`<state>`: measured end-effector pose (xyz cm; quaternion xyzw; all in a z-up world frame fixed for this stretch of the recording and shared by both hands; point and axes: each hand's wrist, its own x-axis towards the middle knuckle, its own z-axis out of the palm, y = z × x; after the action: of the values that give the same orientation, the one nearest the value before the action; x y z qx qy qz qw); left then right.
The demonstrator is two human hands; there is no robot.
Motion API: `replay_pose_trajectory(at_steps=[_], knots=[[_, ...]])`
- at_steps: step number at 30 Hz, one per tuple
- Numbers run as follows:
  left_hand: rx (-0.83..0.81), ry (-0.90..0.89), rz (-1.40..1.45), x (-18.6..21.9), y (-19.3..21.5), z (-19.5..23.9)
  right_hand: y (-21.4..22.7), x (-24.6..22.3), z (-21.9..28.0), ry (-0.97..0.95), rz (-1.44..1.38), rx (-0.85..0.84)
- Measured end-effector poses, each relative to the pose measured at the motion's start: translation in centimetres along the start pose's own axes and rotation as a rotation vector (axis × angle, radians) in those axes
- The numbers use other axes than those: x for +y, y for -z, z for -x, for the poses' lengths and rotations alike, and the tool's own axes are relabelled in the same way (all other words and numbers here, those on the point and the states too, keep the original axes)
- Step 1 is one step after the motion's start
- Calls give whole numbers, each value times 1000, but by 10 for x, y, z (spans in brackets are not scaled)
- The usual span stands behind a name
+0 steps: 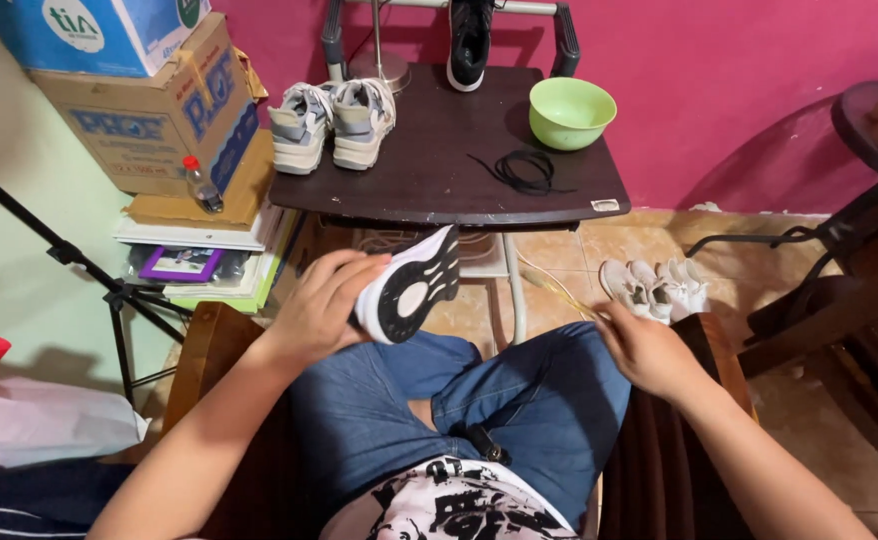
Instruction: The person scrubs the sole of a black sneaker with a toothbrush, then flips it to scrub the upper part. They continue scrubbing the sole and sides of the shoe while holding it in their lap.
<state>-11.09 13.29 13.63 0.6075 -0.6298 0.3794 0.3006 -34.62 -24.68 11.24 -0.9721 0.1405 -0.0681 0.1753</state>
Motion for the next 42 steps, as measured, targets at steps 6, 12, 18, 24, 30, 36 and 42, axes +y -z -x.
replay_pose_trajectory(at_steps=[6, 12, 18, 24, 30, 36, 42], knots=[[-3, 10, -113, 4, 16, 33, -11, 88, 39, -233, -78, 57], [-183, 137, -261, 31, 40, 64, -16, 110, 27, -308, -119, 97], [-135, 163, -254, 45, 53, 63, -28, 127, 28, -204, -153, 215], [-101, 230, -236, 55, 61, 77, -15, 101, 31, -345, -27, 101], [-44, 211, -115, 44, 51, 77, -22, 119, 27, -331, -73, 74], [-23, 141, -78, 44, 51, 88, -18, 115, 25, -371, -82, -2], [41, 83, -89, 48, 48, 87, -13, 112, 25, -332, -182, -43]])
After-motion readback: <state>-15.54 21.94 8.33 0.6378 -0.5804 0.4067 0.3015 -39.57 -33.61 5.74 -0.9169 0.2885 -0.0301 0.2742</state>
